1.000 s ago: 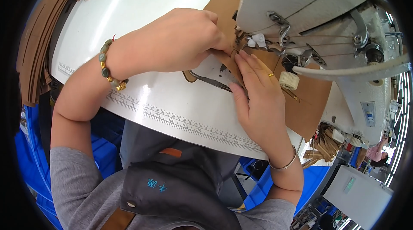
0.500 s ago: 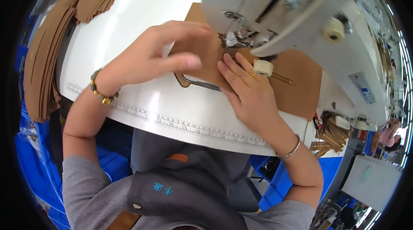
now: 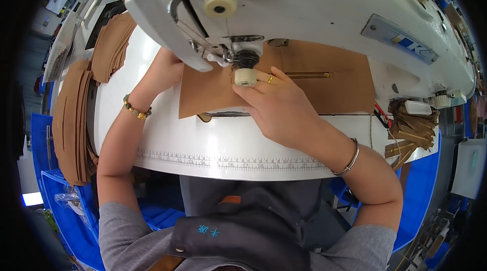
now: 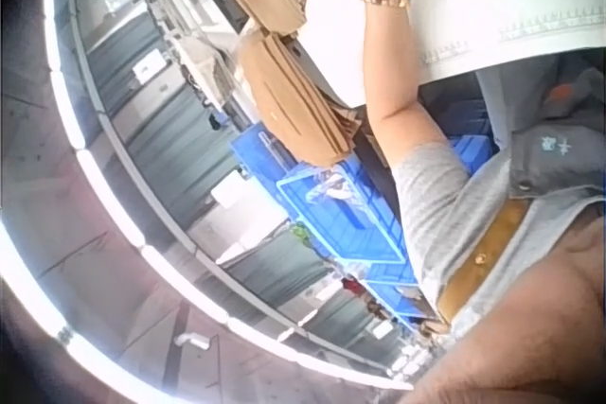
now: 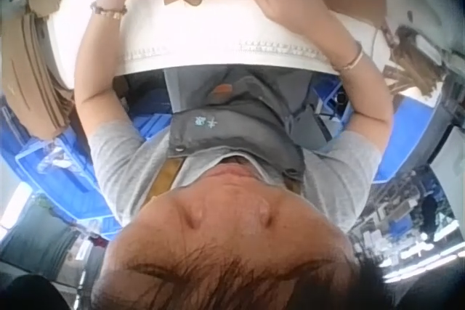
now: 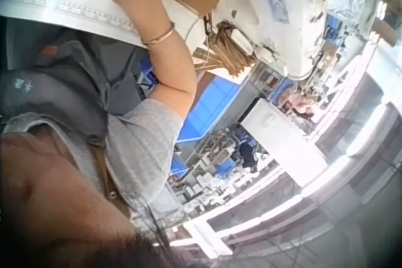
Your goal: Sewing a zipper onto a leather piece and assembling components of a leather bag using an industrial sewing machine.
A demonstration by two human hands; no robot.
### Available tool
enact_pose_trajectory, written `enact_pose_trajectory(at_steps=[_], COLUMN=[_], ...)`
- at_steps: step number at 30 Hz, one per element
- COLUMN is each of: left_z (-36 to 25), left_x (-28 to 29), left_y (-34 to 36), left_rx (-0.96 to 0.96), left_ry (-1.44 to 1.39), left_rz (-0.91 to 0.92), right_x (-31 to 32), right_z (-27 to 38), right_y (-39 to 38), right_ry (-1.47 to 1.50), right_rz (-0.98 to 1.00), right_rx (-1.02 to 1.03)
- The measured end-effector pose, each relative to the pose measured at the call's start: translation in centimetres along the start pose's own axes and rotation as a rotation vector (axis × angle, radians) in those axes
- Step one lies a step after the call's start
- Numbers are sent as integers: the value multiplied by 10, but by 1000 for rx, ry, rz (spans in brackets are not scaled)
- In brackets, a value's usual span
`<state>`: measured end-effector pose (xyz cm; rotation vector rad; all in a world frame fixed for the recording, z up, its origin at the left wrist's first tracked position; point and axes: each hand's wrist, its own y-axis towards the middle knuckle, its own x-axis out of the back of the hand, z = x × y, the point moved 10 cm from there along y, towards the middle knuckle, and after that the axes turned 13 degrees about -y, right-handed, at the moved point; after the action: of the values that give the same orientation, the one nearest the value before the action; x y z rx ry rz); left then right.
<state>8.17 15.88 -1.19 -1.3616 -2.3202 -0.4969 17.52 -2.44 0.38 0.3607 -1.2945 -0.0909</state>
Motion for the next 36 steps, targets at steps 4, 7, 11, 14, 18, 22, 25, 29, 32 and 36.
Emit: enact_pose_trajectory(at_steps=[4,7,11,14,18,22,25,29,32,36], left_z=[-3,6,20,26,28,27,26,26,30,38], left_x=[-13,-33,-39,-41,-42,-43,-42,-40,-40,-18], left_y=[29,44,47,48,53,55,52,50,50,51], left_rx=[-98,-62,-32,-24,-22,-37,-50,-57,-64,-50], left_ry=[-333,-604,-703,-739,-765,-764,-735,-705,-667,-462], left_rz=[-2,123,186,198,183,185,185,155,116,-70], right_x=[6,6,5,5,7,6,8,9,3,-5], right_z=[0,-6,-16,-15,-13,-12,-7,0,3,8], right_y=[3,4,5,6,5,5,4,1,0,-1], right_ry=[-7,55,125,122,101,124,49,-31,-44,-150], right_rz=[-47,-19,-19,-26,-40,-29,-48,-61,-15,1], right_rx=[9,-35,-116,-105,-93,-99,-73,-42,-35,-11])
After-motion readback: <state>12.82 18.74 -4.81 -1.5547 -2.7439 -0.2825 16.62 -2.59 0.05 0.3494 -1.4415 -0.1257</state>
